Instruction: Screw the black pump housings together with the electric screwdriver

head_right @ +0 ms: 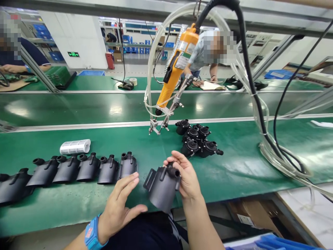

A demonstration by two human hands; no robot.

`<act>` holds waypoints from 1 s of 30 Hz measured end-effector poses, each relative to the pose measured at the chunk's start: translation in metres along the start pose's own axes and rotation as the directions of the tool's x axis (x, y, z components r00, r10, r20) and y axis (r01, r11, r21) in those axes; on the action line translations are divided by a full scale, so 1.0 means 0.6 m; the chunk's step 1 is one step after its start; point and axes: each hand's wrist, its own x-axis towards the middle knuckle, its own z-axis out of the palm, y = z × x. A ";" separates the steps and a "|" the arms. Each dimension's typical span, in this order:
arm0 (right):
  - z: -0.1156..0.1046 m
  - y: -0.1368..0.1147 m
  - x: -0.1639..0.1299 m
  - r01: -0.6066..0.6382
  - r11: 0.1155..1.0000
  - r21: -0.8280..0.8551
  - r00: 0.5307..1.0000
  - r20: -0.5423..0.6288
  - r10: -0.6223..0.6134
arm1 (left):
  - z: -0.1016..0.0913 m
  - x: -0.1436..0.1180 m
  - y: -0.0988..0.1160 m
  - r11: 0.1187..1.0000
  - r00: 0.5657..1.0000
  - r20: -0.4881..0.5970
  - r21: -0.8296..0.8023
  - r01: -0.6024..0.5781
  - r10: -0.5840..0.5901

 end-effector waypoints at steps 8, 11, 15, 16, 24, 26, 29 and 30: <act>0.051 0.013 -0.012 -0.150 0.905 0.397 0.985 0.140 0.102 | 0.004 0.011 0.028 0.981 0.984 -0.097 -0.111 -0.160 0.149; 0.050 0.013 -0.011 -0.150 0.900 0.409 0.987 0.118 0.112 | 0.005 0.012 0.031 0.974 0.976 -0.117 -0.109 -0.198 0.185; 0.027 0.015 0.016 -0.146 0.939 0.310 0.989 0.048 0.137 | 0.008 0.001 0.025 0.972 0.968 -0.110 -0.040 -0.232 0.226; 0.018 0.017 0.030 -0.159 0.951 0.264 0.987 0.040 0.153 | 0.010 -0.004 0.022 0.975 0.972 -0.076 -0.023 -0.223 0.221; 0.002 0.080 0.172 -0.243 0.939 -0.241 0.968 0.001 0.251 | 0.029 -0.032 0.009 0.990 0.894 0.440 0.067 -0.124 0.083; 0.015 0.096 0.194 -0.166 0.911 -0.378 0.986 -0.076 0.148 | 0.031 -0.033 0.011 0.990 0.876 0.479 0.086 -0.108 0.054; 0.028 0.111 0.207 -0.087 0.823 -0.562 0.982 -0.189 -0.025 | 0.034 -0.035 0.013 0.989 0.874 0.484 0.108 -0.104 0.039; 0.030 0.113 0.204 -0.074 0.794 -0.603 0.977 -0.203 -0.063 | 0.035 -0.035 0.012 0.987 0.875 0.481 0.110 -0.113 0.046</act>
